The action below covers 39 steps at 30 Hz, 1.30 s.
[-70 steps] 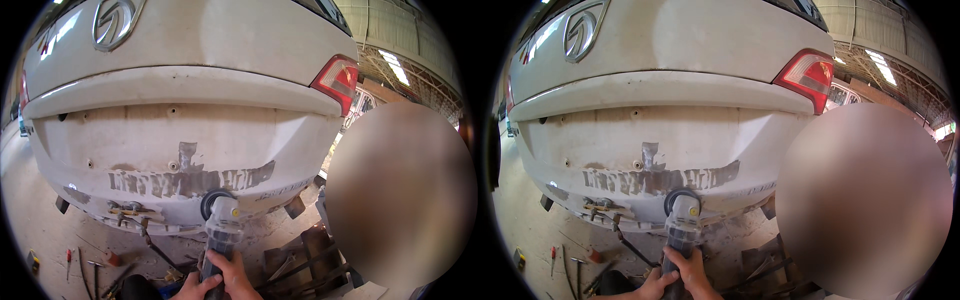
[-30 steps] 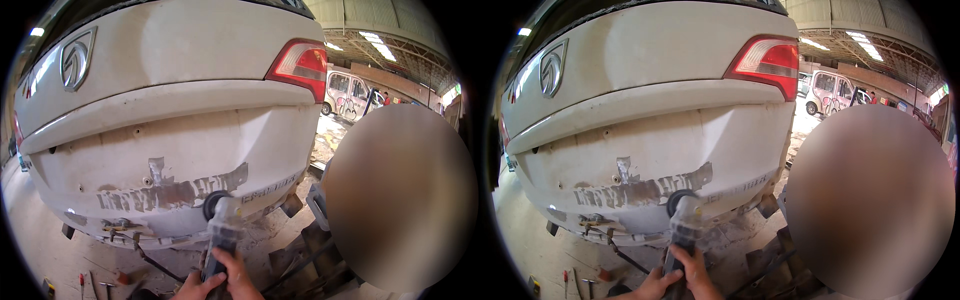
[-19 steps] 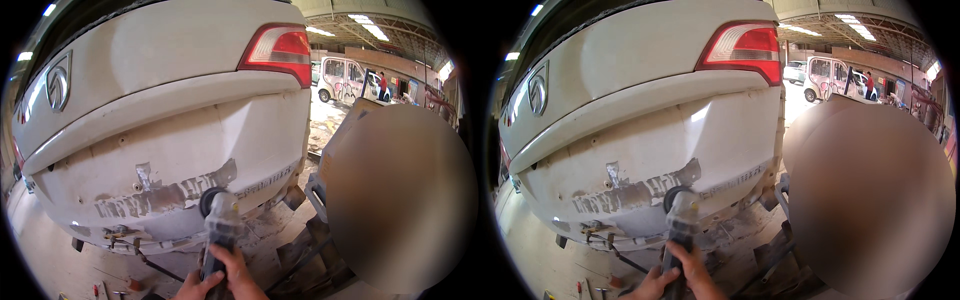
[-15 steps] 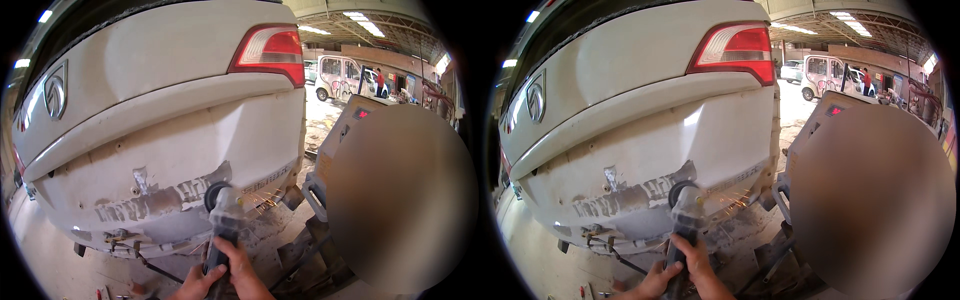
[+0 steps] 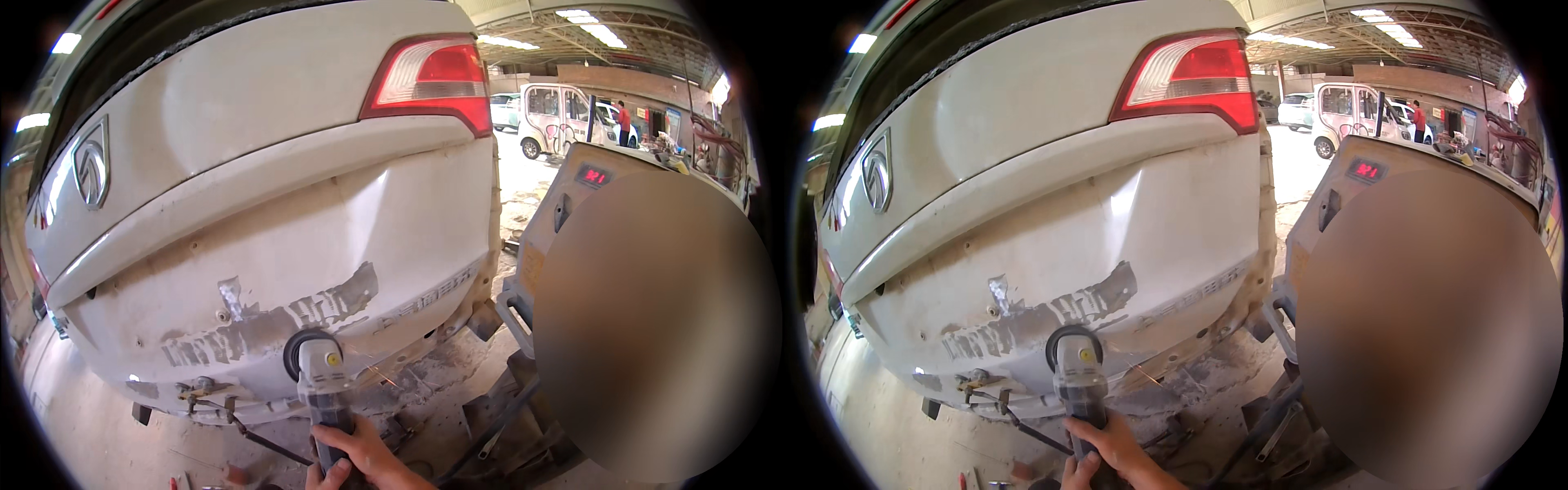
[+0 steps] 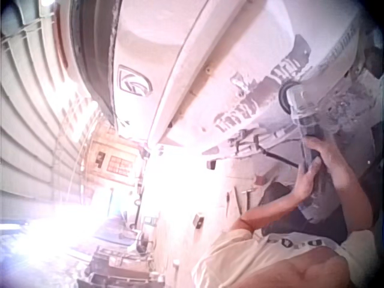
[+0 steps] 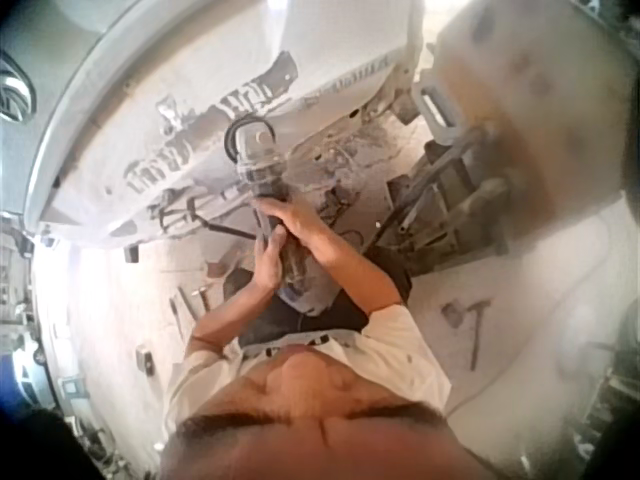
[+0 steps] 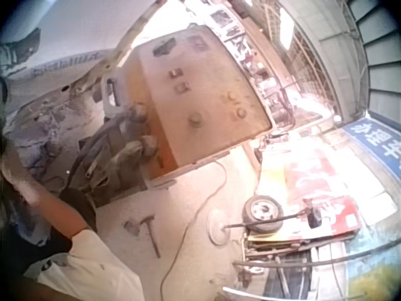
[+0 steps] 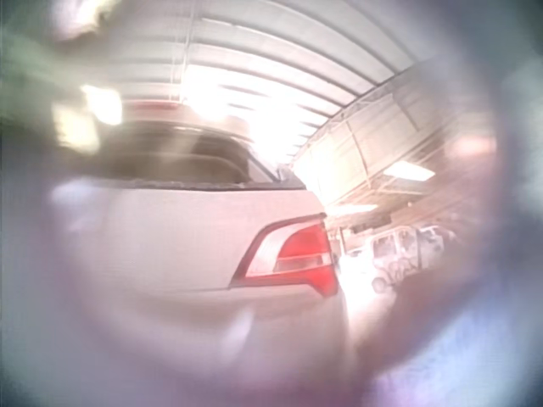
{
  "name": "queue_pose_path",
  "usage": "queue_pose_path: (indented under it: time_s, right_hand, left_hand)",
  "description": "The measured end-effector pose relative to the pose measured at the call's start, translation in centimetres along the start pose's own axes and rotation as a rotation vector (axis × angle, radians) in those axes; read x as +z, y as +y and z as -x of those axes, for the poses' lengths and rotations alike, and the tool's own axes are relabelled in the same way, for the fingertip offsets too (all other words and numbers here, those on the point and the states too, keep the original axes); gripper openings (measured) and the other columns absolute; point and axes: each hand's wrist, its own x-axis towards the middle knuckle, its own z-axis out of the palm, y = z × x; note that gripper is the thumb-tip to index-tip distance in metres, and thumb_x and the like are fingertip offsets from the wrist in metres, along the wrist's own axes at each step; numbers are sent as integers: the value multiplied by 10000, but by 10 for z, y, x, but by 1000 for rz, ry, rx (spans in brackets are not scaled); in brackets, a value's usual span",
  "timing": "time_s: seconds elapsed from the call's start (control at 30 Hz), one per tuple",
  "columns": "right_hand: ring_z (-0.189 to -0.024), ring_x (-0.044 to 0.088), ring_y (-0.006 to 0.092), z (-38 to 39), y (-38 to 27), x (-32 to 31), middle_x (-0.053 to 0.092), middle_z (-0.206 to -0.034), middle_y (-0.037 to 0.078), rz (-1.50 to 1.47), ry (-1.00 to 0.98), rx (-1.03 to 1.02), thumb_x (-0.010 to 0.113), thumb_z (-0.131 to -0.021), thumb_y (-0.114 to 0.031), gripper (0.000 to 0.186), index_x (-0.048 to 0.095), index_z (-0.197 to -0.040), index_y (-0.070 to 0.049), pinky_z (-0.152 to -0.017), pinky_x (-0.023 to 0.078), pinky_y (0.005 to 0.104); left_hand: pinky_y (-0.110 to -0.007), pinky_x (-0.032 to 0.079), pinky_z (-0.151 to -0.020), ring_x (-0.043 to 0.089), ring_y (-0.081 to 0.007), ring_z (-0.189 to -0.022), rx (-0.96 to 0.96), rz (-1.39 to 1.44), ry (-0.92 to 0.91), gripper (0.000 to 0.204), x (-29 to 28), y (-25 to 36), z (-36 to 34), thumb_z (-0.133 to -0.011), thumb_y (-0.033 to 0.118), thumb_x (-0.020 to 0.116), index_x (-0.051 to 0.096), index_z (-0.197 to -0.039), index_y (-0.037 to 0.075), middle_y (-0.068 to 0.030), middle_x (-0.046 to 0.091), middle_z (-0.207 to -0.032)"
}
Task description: The person uses a hammer and a metal rod to tap and flatten a dent on the rear bumper of a white car. They then use an angle grinder to smooth the surface, generating sparks as they grind away the paint and filler.
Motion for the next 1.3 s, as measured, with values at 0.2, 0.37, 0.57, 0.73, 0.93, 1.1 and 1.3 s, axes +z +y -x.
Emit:
queue_pose_path:
  time_s: [0.2, 0.37, 0.57, 0.73, 0.93, 1.1, 1.3]
  right_hand:
    - [-722, 584, 135, -3, -14, 2, 623, -816, 72, -196, 122, 51, 719, -725, -215, 308, 621, -902, 17, -654, 462, 271]
    - [-703, 591, 144, -6, 18, 15, 632, -805, 82, 76, -18, 59, 737, -705, -213, 340, 618, -894, 44, -644, 463, 273]
    - [-688, 593, 145, -5, 11, 21, 633, -780, 72, -53, 136, -6, 729, -713, -204, 309, 623, -870, 40, -636, 464, 274]
    - [-687, 602, 145, -5, 18, 32, 637, -781, 75, 80, -24, 58, 731, -707, -196, 295, 627, -851, 40, -639, 470, 275]
    - [-659, 592, 147, -11, 28, 32, 634, -787, 86, 48, 70, 2, 735, -712, -207, 317, 623, -879, 38, -620, 470, 278]
    - [-670, 589, 127, -12, 38, 40, 636, -792, 79, 112, -26, 10, 743, -704, -207, 315, 625, -873, 30, -596, 469, 273]
    - [-685, 601, 138, -10, 43, 45, 642, -803, 81, 96, 78, 74, 761, -686, -160, 313, 624, -882, 40, -623, 486, 285]
  left_hand:
    - [-281, 456, -693, 558, -140, -807, -196, -162, -188, 329, -7, 42, -15, -891, 305, 549, 565, -1010, 0, -66, 593, -905]
    - [-284, 456, -720, 553, -150, -834, -73, -3, -35, 346, -25, -7, 1, -883, 277, 562, 528, -1095, 6, -54, 579, -947]
    - [-288, 453, -716, 548, -136, -840, -255, -21, -381, 317, -32, 39, -21, -887, 273, 555, 541, -1076, 19, -54, 577, -938]
    - [-293, 452, -718, 539, -142, -842, -131, 14, -100, 341, -47, -6, 5, -882, 290, 564, 541, -1076, 9, -48, 572, -943]
    - [-299, 446, -725, 539, -143, -852, -289, 15, -293, 353, -55, 23, -17, -885, 273, 557, 529, -1114, 6, -30, 573, -922]
    - [-277, 450, -671, 537, -120, -770, -107, 143, -50, 339, -66, -20, 1, -873, 280, 567, 536, -1080, 14, -25, 579, -885]
    - [-285, 452, -690, 542, -122, -792, -155, -35, -204, 364, -67, 26, -10, -852, 330, 578, 565, -1036, 16, -53, 598, -875]
